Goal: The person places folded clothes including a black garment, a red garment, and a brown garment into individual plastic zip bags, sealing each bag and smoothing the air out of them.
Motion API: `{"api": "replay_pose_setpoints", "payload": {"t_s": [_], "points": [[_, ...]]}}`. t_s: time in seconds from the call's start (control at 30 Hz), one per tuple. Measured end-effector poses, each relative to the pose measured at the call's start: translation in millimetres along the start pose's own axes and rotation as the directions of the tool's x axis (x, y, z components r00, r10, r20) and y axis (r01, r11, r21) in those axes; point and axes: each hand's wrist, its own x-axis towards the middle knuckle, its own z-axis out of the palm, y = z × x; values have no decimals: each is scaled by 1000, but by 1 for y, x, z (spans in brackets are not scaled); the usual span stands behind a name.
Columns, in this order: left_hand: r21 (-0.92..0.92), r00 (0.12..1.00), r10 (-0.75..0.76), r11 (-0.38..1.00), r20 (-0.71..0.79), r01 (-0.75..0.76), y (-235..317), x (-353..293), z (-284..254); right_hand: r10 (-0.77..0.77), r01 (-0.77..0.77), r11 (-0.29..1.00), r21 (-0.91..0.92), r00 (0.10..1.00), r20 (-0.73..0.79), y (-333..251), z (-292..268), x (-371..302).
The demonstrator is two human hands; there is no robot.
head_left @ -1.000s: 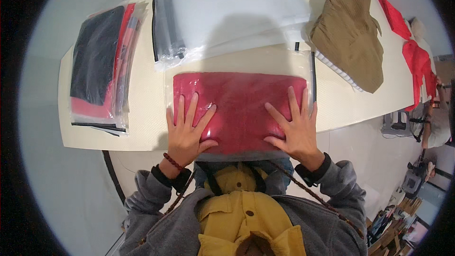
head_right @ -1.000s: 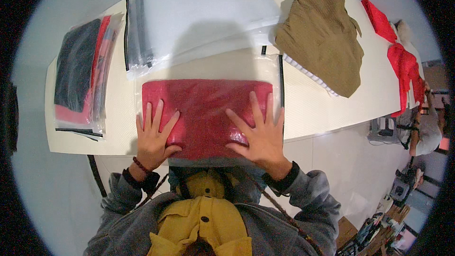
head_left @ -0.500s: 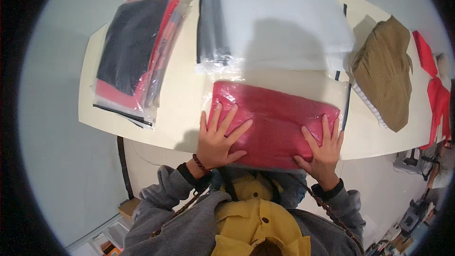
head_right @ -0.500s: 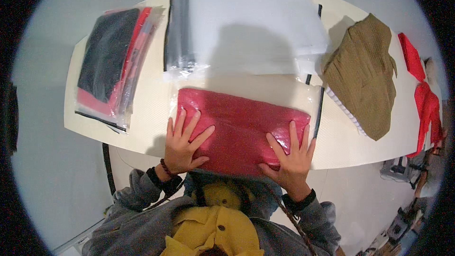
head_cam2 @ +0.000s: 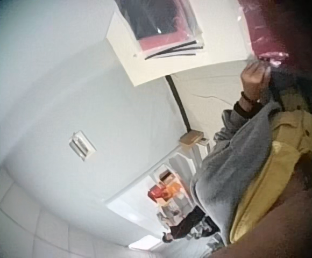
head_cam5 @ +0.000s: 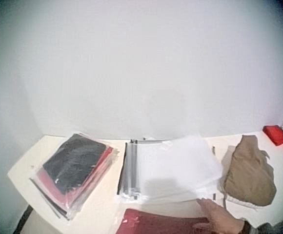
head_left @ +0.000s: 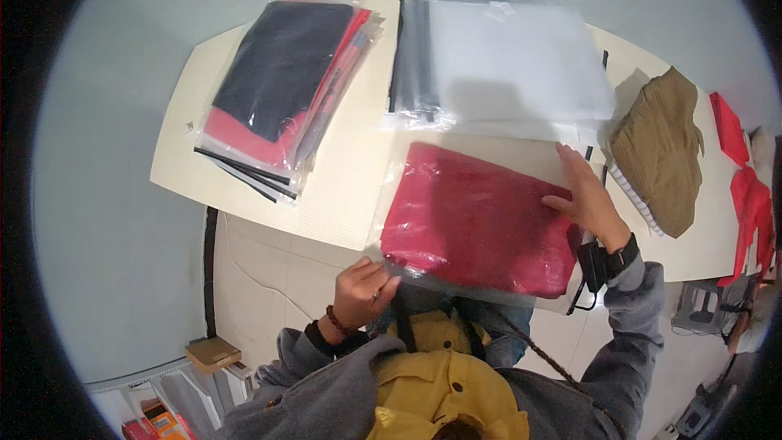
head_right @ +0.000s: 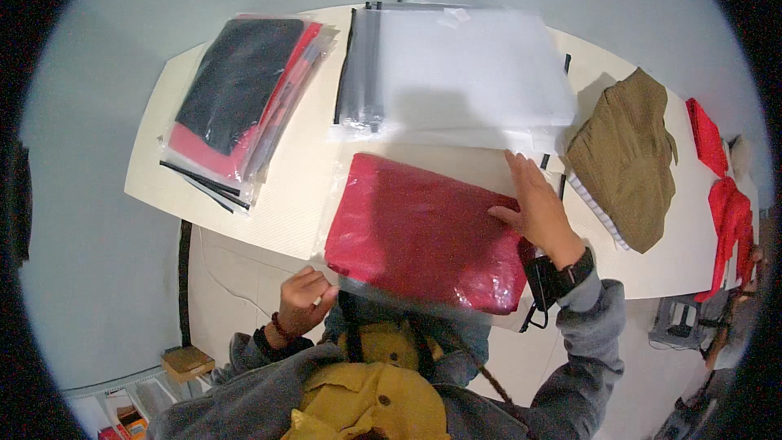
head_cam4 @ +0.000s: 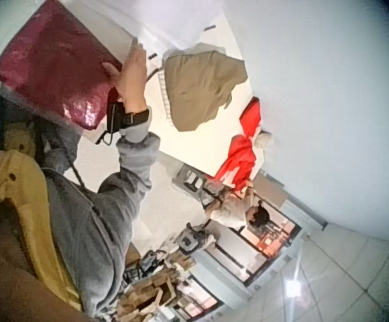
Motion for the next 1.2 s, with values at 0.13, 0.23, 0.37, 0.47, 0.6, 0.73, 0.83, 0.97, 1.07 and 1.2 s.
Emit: {"api": "replay_pose_setpoints", "payload": {"t_s": [0.13,0.23,0.37,0.47,0.6,0.73,0.83,0.97,1.07,1.2], "points": [[-118,912,-283,937,297,329,-15,-27,25,74,-72,989,-129,997,17,-14,-4,9],[-433,821,-293,736,490,521,-25,-30,37,193,-178,980,-91,957,217,-11,-8,9],[-826,861,-165,245,481,508,2,-10,38,-1,-53,984,170,954,298,-27,-28,-14],[-834,816,-205,1,540,552,7,-9,40,-140,-107,872,478,880,453,-73,-65,-30],[-700,709,-275,147,650,699,12,-5,20,-294,-24,737,676,888,353,-105,-99,-46],[-910,926,-336,305,172,280,-26,2,-33,91,-459,506,730,870,484,-118,-124,-35],[-902,901,-368,429,-229,-54,-44,61,-131,76,-138,368,920,990,118,-132,-94,9],[-809,898,-356,588,-257,2,-88,135,-277,150,65,-85,994,987,-52,-210,-24,93],[-600,906,-422,730,-17,329,-130,166,-354,226,132,-401,907,973,-42,-293,28,159],[-71,901,-388,910,195,408,-234,164,-325,240,-366,-263,893,871,428,-336,121,221]]}}
